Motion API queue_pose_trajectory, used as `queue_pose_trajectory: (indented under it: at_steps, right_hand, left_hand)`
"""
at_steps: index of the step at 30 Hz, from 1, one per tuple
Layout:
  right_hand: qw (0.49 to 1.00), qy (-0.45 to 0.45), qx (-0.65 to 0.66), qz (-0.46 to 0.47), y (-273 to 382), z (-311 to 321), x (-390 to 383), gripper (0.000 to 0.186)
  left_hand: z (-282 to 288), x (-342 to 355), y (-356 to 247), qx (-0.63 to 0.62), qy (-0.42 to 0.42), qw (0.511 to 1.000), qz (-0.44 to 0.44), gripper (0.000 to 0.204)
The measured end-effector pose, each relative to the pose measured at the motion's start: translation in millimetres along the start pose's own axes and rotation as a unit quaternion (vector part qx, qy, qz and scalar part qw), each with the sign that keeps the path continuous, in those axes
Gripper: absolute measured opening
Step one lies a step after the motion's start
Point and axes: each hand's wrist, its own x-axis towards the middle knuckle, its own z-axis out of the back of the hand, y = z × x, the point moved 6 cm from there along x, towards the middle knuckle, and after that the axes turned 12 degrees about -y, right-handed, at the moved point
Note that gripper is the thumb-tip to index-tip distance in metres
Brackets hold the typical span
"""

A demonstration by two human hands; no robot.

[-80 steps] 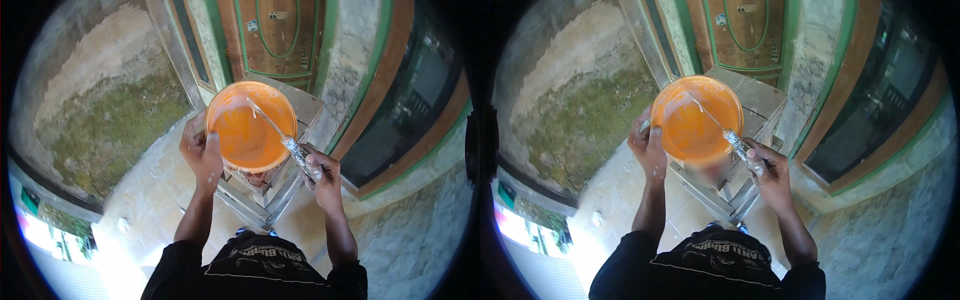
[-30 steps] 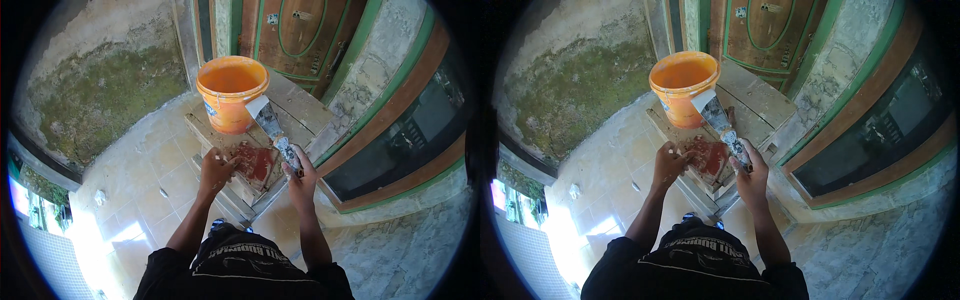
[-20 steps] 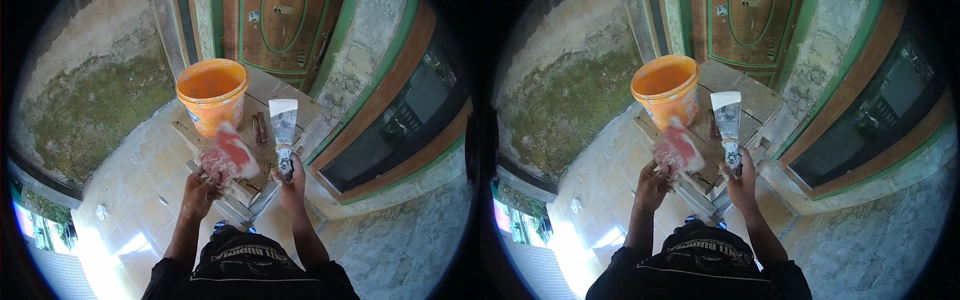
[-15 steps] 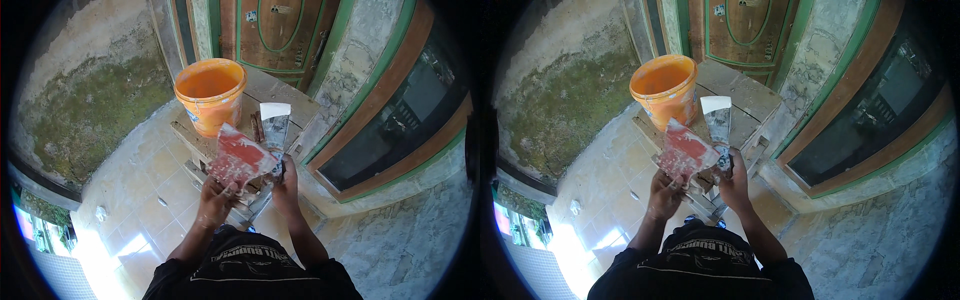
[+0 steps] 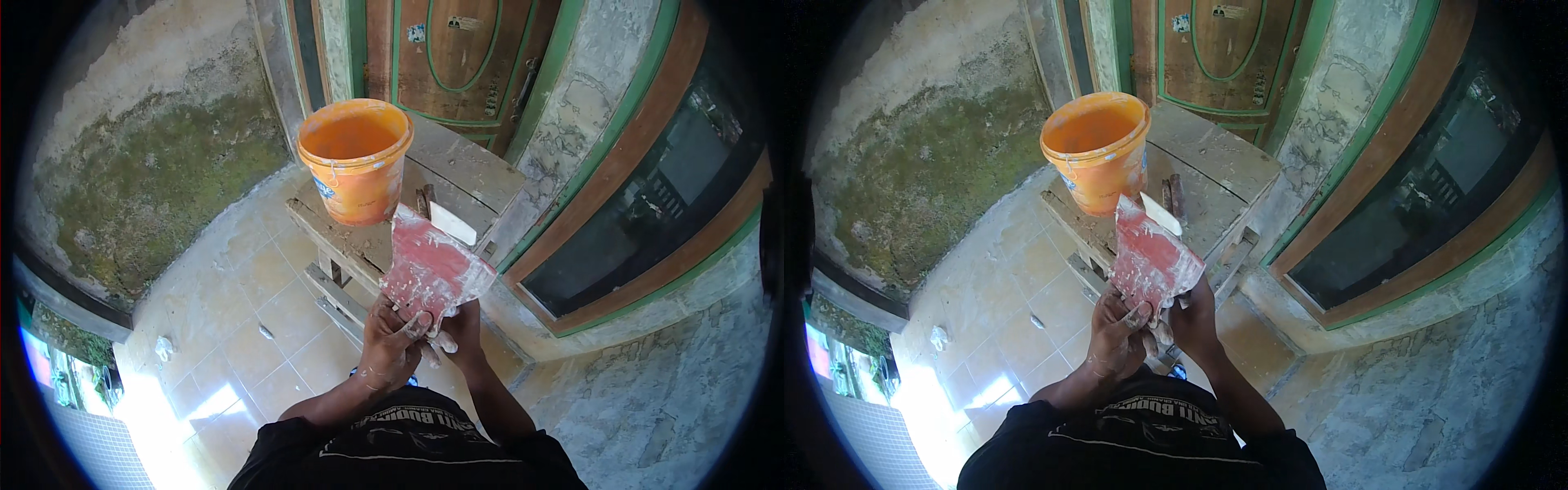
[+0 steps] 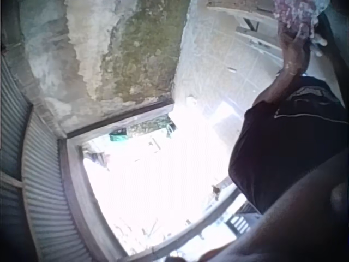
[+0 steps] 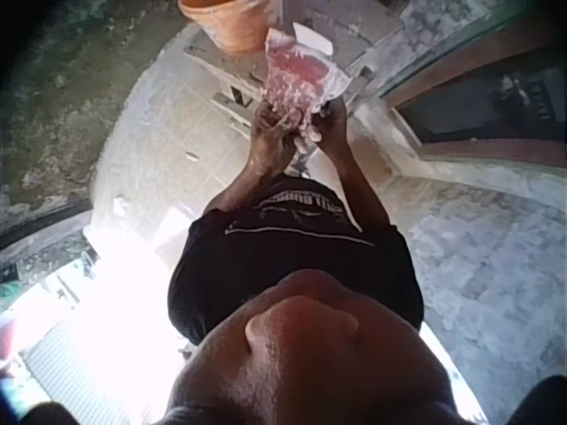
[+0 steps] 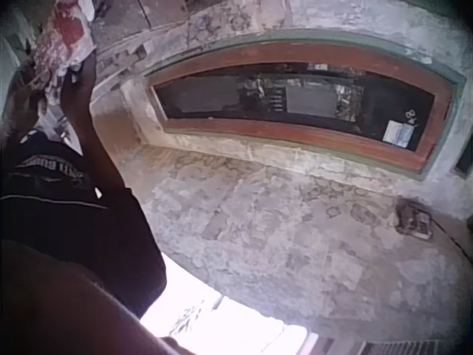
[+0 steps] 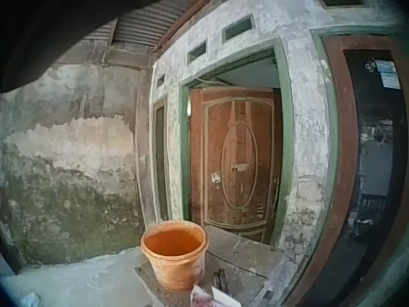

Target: The person applies white putty to the concrete wall and wooden door frame using a red plastic spreader and a metal putty knife. The person picks up putty from a red plastic spreader with a putty knife and smooths it onto the joint between the door frame and the wall.

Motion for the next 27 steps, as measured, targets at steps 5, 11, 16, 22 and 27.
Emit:
queue_pose_trajectory:
  at_steps: [5,11,16,22,27]
  right_hand:
    - [0.99,-0.061,-0.121,0.046,6,12,-2,0.041]
    - [0.958,-0.082,-0.214,0.173,30,21,-13,0.043]
    - [0.944,-0.123,-0.219,0.214,41,33,-18,0.043]
    - [0.926,-0.118,-0.289,0.212,49,36,-30,0.048]
    - [0.978,-0.151,-0.081,0.119,41,69,-38,0.046]
  left_hand:
    - [-10,-5,-1,0.005,0.007,1.0,0.013,0.045]
    - [-26,-7,-2,0.009,0.037,0.998,0.042,0.046]
    - [-37,-5,5,0.03,0.032,0.999,0.031,0.047]
    - [-49,-2,4,0.023,0.053,0.998,0.021,0.057]
    - [-48,9,-1,-0.011,0.137,0.99,-0.014,0.08]
